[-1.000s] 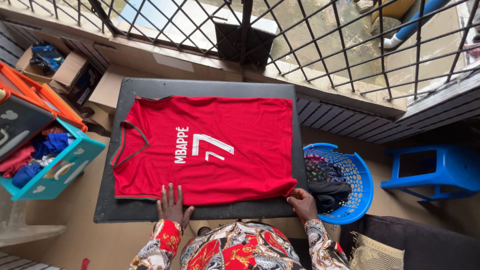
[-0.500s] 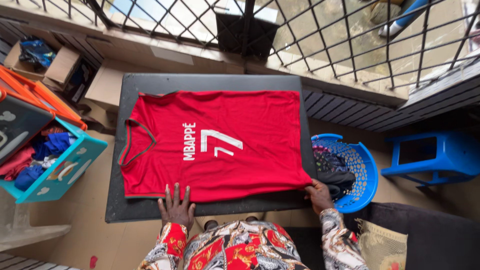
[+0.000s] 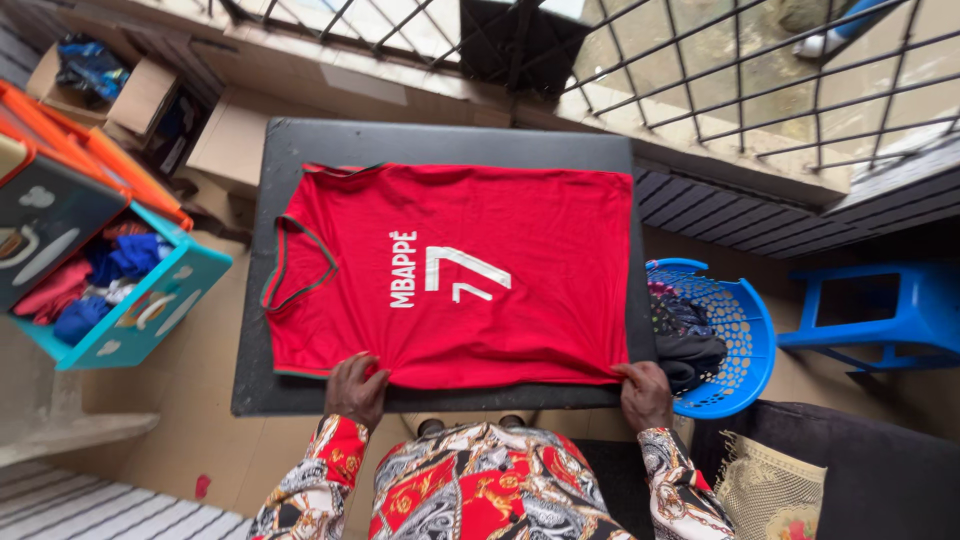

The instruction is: The person folds a jersey and several pairs of patterned underwear on a table and places them one at a time into a plastic drawer.

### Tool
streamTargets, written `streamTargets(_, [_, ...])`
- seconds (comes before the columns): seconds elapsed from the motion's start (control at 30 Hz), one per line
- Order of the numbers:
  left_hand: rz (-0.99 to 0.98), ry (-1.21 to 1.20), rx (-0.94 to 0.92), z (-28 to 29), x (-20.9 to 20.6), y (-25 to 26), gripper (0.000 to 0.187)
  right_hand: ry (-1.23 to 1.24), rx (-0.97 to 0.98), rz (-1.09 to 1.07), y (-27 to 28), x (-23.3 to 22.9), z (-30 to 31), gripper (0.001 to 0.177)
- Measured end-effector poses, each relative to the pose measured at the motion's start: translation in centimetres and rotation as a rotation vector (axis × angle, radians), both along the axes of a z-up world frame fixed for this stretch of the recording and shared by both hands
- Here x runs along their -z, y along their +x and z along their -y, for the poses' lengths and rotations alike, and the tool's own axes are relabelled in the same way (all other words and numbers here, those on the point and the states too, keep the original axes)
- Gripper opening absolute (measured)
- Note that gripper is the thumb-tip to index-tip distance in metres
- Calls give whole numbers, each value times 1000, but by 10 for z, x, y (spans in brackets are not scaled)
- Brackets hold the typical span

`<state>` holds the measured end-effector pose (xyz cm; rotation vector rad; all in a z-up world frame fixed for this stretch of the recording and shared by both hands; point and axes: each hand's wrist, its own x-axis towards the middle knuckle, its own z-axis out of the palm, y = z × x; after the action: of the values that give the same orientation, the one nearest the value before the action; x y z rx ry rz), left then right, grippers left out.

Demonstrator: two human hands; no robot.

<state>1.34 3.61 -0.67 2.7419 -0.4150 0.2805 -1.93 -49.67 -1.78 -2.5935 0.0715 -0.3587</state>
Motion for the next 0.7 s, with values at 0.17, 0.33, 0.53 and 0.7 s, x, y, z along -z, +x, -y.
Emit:
streamTargets(0.17, [32, -133, -86, -11, -21, -8, 26, 35, 251, 72, -18, -10, -3, 47])
streamTargets(0.33, [-84, 118, -929, -47, 3, -14, 67, -206, 16, -123, -24, -45, -23, 60])
streamTargets(0.53, [-285, -93, -1050, -92, 44, -5, 56, -268, 74, -163, -25, -37, -35, 56])
streamTargets(0.7, [-281, -421, -1005, -117, 75, 2, 46, -242, 257, -241, -21, -28, -37, 23])
